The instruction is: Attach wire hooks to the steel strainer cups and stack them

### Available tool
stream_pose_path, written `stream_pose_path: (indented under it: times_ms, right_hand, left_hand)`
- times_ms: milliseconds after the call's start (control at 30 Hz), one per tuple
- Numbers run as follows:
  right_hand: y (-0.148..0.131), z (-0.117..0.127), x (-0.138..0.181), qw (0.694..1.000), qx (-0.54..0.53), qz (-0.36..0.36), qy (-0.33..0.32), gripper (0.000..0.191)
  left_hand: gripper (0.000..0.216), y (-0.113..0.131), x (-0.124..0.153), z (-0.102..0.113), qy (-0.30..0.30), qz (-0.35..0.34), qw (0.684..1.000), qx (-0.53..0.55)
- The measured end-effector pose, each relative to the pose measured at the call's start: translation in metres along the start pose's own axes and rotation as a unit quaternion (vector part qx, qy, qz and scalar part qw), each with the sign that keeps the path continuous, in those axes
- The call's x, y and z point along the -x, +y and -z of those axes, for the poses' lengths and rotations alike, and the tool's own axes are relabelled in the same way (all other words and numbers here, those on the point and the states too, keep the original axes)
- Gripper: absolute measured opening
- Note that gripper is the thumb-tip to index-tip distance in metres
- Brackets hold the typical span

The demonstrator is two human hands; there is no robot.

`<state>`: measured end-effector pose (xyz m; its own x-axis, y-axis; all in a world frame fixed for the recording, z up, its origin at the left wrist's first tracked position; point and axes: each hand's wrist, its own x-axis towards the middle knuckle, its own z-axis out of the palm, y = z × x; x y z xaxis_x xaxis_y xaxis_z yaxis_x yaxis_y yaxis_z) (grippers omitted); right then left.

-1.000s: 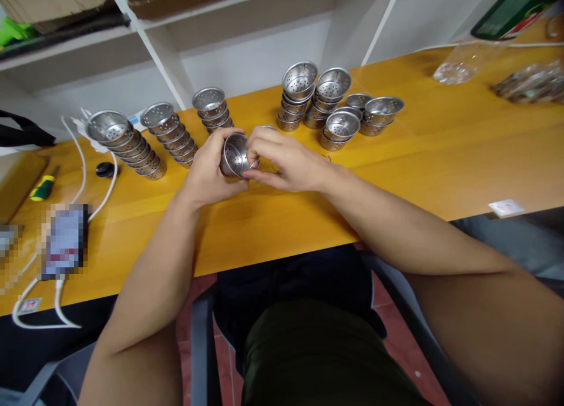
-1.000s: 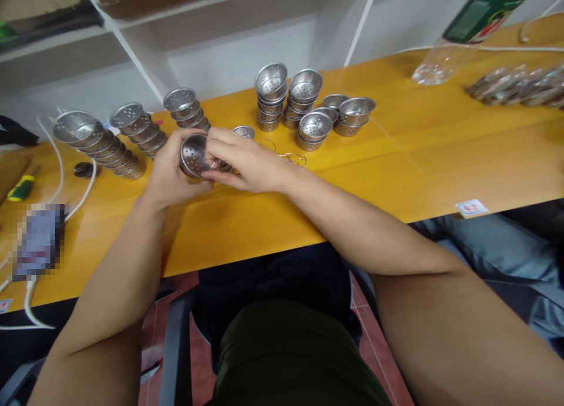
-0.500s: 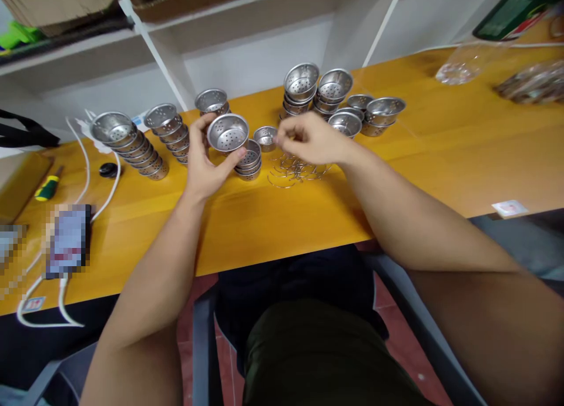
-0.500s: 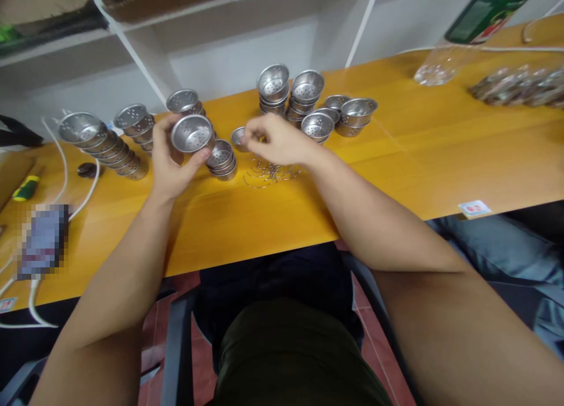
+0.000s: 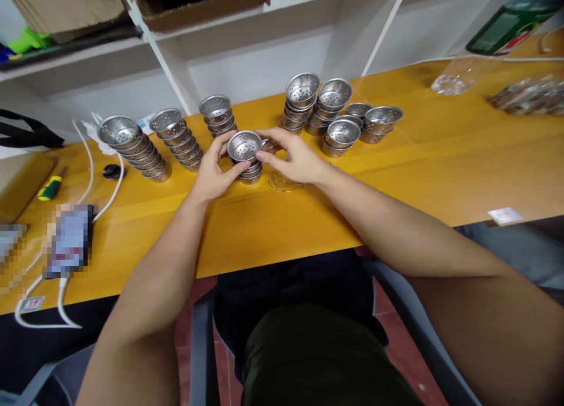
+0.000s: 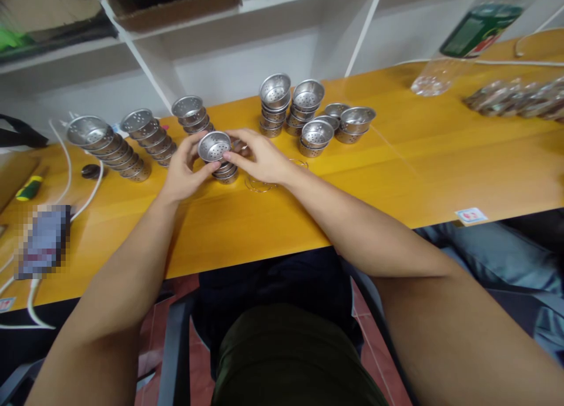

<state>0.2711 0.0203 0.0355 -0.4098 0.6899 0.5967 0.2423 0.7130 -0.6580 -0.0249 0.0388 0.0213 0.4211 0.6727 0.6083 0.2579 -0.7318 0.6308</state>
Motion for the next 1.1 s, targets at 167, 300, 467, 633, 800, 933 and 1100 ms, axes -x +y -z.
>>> stream_pose_path:
  times_ms: [167, 300, 467, 633, 800, 933, 1100]
  right_hand:
    - [0.004, -0.006, 0.000, 1.000, -0.004, -0.007, 0.010, 0.097]
    - [0.000, 0.001, -0.001, 1.000, 0.027, 0.000, -0.003, 0.090]
    - [-0.002, 0.004, -0.001, 0.999, 0.045, -0.011, -0.010, 0.092]
    - [-0.003, 0.003, -0.003, 1.000, 0.010, -0.023, -0.009, 0.095]
    - [-0.006, 0.002, -0.005, 0.999, -0.011, -0.041, -0.009, 0.100]
    - [-0.007, 0.004, -0.005, 0.999, -0.015, -0.037, -0.017, 0.097]
    - [-0.006, 0.006, -0.007, 0.999, -0.006, -0.033, -0.030, 0.092]
  left_hand:
    - [0.098, 0.003, 0.000, 0.002, -0.027, 0.031, 0.999, 0.020]
    - [0.099, 0.005, 0.001, 0.004, -0.040, 0.055, 0.997, 0.044]
    - [0.103, 0.003, 0.001, 0.002, -0.033, 0.077, 0.995, 0.050]
    - [0.108, 0.007, -0.001, 0.005, -0.036, 0.087, 0.994, 0.055]
    - [0.108, 0.019, -0.003, 0.015, -0.066, 0.104, 0.991, 0.046]
    - [0.105, 0.020, -0.007, 0.018, -0.070, 0.092, 0.992, 0.044]
    - [0.098, 0.014, -0.010, 0.016, -0.061, 0.053, 0.996, 0.039]
